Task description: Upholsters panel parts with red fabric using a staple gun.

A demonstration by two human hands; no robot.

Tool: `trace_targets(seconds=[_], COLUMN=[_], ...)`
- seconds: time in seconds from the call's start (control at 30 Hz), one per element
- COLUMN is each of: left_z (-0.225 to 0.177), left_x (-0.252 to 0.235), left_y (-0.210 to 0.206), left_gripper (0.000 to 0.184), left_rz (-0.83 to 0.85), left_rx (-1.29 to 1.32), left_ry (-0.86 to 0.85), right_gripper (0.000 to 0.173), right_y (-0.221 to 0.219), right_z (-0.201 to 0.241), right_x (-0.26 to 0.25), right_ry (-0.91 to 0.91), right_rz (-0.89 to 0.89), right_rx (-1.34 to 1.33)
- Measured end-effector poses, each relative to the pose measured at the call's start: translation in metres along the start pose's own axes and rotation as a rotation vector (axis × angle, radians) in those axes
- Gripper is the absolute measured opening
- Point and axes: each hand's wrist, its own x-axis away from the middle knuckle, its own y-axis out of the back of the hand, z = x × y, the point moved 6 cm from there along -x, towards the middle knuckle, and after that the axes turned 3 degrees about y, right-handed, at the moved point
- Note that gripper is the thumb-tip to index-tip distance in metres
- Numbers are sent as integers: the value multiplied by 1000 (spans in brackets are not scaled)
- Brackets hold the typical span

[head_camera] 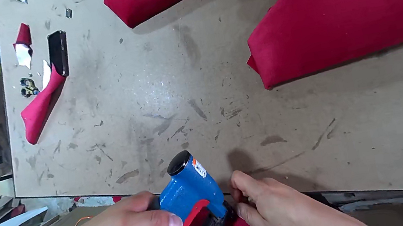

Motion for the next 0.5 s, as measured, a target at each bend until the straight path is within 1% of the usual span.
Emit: trace_targets(seconds=[0.07, 0.13, 0.2, 0.23, 0.27, 0.33, 0.37, 0.4, 0.43, 0.47, 0.5], left_z=[-3, -6, -9, -10, -10, -9, -10, -11, -13, -15, -19], left_x=[-1, -3, -8, -11, -14, -13, -8, 0, 10, 20, 31], left_y=[-2, -4, -8, -10, -11, -9, -5, 2, 11, 23, 35], left_gripper=[35, 39, 43, 42, 39, 38, 39, 42, 43, 45, 43], left_rz=[13, 36, 85, 116, 135, 120, 74, -10, -128, -299, -532], left_rx=[-14, -19, -13, -13, -14, -21, -47, -101, -192, -316, -486], left_ry=[-3, -18, -29, -27, -19, -5, -27, -73, -131, -176, -188], right_gripper=[22, 22, 22, 23, 25, 25, 24, 26, 32, 43, 56], right_y=[1, 2, 2, 3, 3, 4, 5, 8, 11, 12, 10], right_z=[-1, -4, -7, -8, -10, -21, -28, -33, -33, -26, -11], right_x=[1, 2, 2, 2, 2, 3, 6, 11, 16, 20, 22], right_ry=[-47, -51, -69, -85, -102, -101, -74, -34, 21, 79, 131], right_rz=[22, 43, 53, 52, 36, -79, -177, -283, -369, -398, -354], right_rx=[26, 28, -9, -25, -45, -87, -99, -95, -59, 12, 97])
